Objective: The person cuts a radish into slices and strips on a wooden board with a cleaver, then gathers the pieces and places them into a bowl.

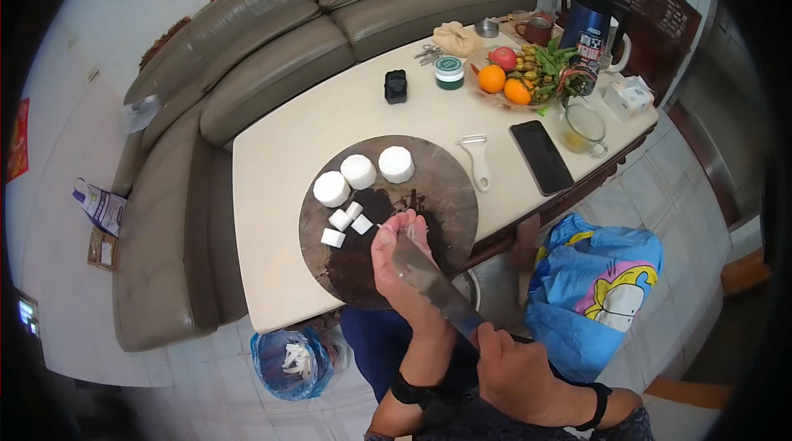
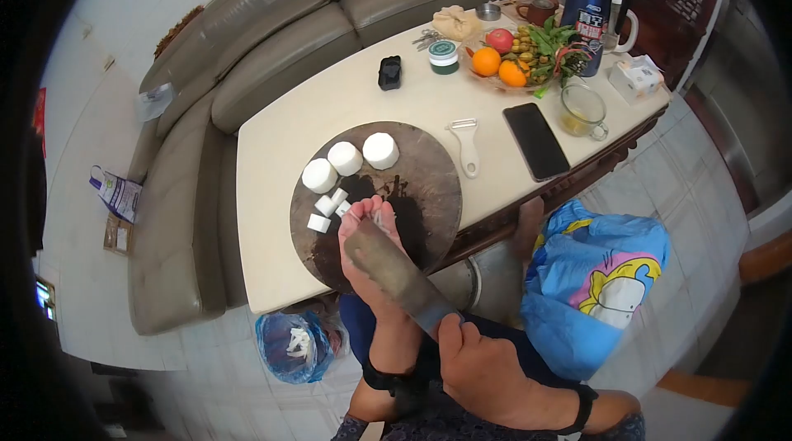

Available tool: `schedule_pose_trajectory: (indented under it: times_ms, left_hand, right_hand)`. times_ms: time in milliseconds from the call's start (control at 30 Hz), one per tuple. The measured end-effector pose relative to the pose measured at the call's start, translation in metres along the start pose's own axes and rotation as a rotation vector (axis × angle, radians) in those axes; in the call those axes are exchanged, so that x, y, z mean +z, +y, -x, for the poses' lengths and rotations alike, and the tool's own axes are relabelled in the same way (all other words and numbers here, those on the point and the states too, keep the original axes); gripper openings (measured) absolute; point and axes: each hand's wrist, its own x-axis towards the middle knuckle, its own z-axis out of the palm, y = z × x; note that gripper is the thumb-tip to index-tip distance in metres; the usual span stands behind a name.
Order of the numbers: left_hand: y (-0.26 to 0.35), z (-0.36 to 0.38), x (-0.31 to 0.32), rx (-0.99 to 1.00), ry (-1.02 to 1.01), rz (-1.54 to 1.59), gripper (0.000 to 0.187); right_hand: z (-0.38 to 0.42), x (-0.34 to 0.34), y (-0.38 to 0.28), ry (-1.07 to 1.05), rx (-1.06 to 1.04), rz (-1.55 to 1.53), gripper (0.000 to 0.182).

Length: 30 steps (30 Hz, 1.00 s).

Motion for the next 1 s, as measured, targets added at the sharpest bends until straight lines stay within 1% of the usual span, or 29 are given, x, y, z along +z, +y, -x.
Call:
schedule_pose_trajectory:
  times_ms: [67, 133, 200, 267, 300, 333, 367, 400, 433, 467, 500, 533, 567, 600, 633, 700, 733, 767, 833, 867, 933, 967, 1000]
  left_hand:
    - [-0.004, -0.008, -0.007, -0.093, 0.001, 0.174, 0.026]
    - [-0.010, -0.011, -0.013, -0.124, 0.003, 0.217, 0.026]
    - [-0.017, -0.015, -0.020, -0.155, 0.011, 0.259, 0.026]
    - [-0.021, -0.022, -0.027, -0.231, 0.039, 0.388, 0.025]
    - [-0.022, -0.025, -0.031, -0.232, 0.040, 0.387, 0.025]
    - [-0.023, -0.029, -0.034, -0.276, 0.056, 0.424, 0.024]
    - [-0.022, -0.032, -0.035, -0.322, 0.072, 0.459, 0.023]
    - [-0.019, -0.034, -0.032, -0.324, 0.072, 0.458, 0.023]
    - [-0.014, -0.034, -0.026, -0.391, 0.149, 0.441, 0.023]
    - [-0.011, -0.034, -0.023, -0.460, 0.227, 0.424, 0.022]
    - [-0.011, -0.035, -0.025, -0.468, 0.232, 0.424, 0.022]
    - [-0.010, -0.035, -0.028, -0.561, 0.213, 0.467, 0.022]
    - [-0.009, -0.036, -0.031, -0.657, 0.193, 0.508, 0.021]
    - [-0.001, -0.030, -0.037, -0.807, 0.103, 0.590, 0.017]
    - [0.000, -0.021, -0.034, -0.825, 0.112, 0.583, 0.017]
    - [-0.002, 0.001, -0.024, -1.062, 0.094, 0.568, 0.021]
    - [-0.004, 0.013, -0.020, -1.132, 0.087, 0.539, 0.020]
    - [-0.008, 0.018, -0.031, -1.373, 0.056, 0.718, 0.018]
    - [-0.025, 0.039, -0.044, -1.496, 0.014, 0.658, 0.017]
    - [-0.032, 0.047, -0.044, -1.448, 0.139, 0.434, 0.017]
    - [-0.066, 0.053, -0.069, -1.493, 0.191, 0.373, 0.015]
    - [-0.089, 0.049, -0.091, -1.524, 0.234, 0.326, 0.014]
    - [-0.113, 0.043, -0.120, -1.534, 0.239, 0.311, 0.014]
  right_hand:
    - [-0.001, 0.001, -0.003, 0.023, 0.012, 0.027, 0.030]
    - [-0.002, 0.002, -0.003, 0.045, 0.019, 0.054, 0.031]
    - [-0.003, -0.001, -0.004, 0.012, 0.015, 0.105, 0.033]
    - [0.001, -0.004, -0.004, -0.019, -0.003, 0.122, 0.034]
    - [0.004, -0.006, -0.004, -0.050, -0.023, 0.138, 0.035]
    - [0.007, -0.008, -0.004, -0.051, -0.023, 0.138, 0.035]
    - [0.010, -0.012, -0.003, -0.066, -0.003, 0.049, 0.031]
    - [0.012, -0.013, 0.000, -0.080, 0.018, -0.041, 0.027]
    - [0.014, -0.014, 0.005, -0.083, 0.023, -0.042, 0.027]
    - [0.016, -0.016, 0.015, -0.054, 0.028, -0.251, 0.026]
    - [0.019, -0.019, 0.025, -0.025, 0.032, -0.460, 0.025]
    - [0.026, -0.031, 0.034, -0.247, 0.297, -0.709, 0.019]
    - [0.029, -0.037, 0.046, -0.250, 0.308, -0.711, 0.019]
    - [0.032, -0.043, 0.059, -0.235, 0.445, -0.890, 0.019]
    - [0.031, -0.049, 0.068, -0.214, 0.587, -1.068, 0.019]
    - [0.015, -0.062, 0.087, -0.019, 0.780, -1.242, 0.019]
    - [0.009, -0.062, 0.100, 0.074, 0.757, -1.278, 0.018]
    - [0.003, -0.060, 0.113, 0.168, 0.731, -1.312, 0.018]
    - [-0.011, -0.061, 0.131, 0.310, 0.745, -1.405, 0.018]
    - [-0.015, -0.060, 0.141, 0.319, 0.761, -1.412, 0.018]
    - [-0.021, -0.055, 0.159, 0.412, 0.725, -1.533, 0.019]
    - [-0.023, -0.053, 0.165, 0.423, 0.738, -1.540, 0.019]
    - [-0.025, -0.051, 0.171, 0.445, 0.699, -1.575, 0.018]
